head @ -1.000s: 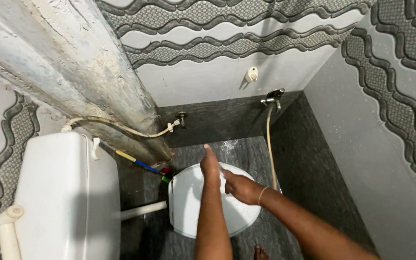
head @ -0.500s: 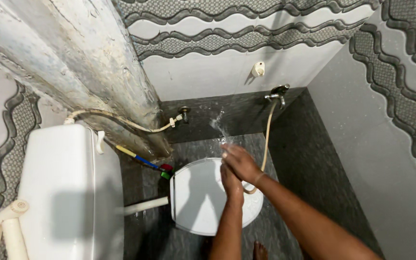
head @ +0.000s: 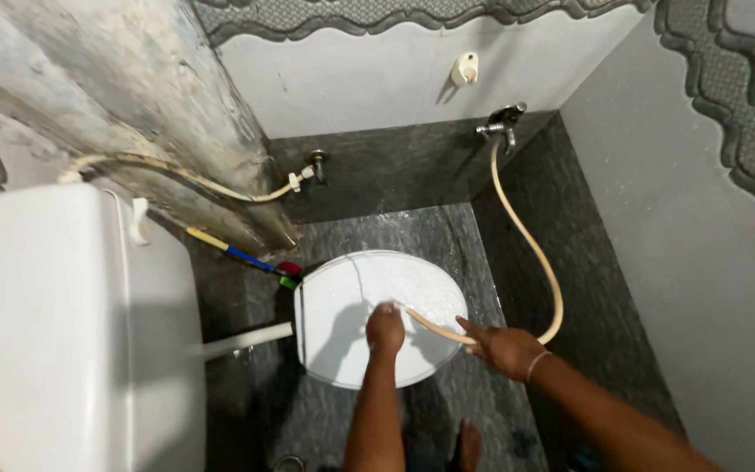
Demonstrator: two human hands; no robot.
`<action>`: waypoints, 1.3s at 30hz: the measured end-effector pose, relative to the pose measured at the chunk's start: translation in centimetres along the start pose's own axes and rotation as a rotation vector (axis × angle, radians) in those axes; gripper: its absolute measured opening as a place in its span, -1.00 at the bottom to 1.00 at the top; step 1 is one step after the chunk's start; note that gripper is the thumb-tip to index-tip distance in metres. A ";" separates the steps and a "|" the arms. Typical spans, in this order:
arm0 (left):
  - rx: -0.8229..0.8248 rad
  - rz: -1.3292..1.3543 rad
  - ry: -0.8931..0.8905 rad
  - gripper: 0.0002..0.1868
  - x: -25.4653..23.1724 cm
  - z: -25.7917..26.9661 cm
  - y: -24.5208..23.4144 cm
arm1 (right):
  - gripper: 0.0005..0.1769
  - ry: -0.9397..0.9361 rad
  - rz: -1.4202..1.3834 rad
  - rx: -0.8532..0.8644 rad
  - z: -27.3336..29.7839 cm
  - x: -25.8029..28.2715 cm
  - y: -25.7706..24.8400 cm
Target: The person performs maintenance on a toilet by flushing it, cleaning the bowl with a brush, and using a thin tool to clear the water inlet holes inside the rim.
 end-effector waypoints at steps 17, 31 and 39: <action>-0.307 0.514 -0.874 -0.40 18.0 11.4 11.6 | -0.48 0.120 0.244 -0.028 -1.7 -12.9 8.1; -0.517 1.243 -0.894 -0.28 14.0 12.7 11.7 | -0.47 0.007 -0.057 0.355 6.7 -9.0 1.5; -0.737 1.158 -0.833 -0.29 6.8 15.8 2.4 | -0.47 -0.112 0.035 0.409 11.6 -2.2 -1.4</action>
Point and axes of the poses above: each hand's wrist, its own z-axis away from the middle knuckle, its own y-axis out of the palm, x = y × z, the point moved 2 cm from there along -z, towards the middle knuckle, and after that the axes turned 10 degrees about z, right-handed, at the moved point
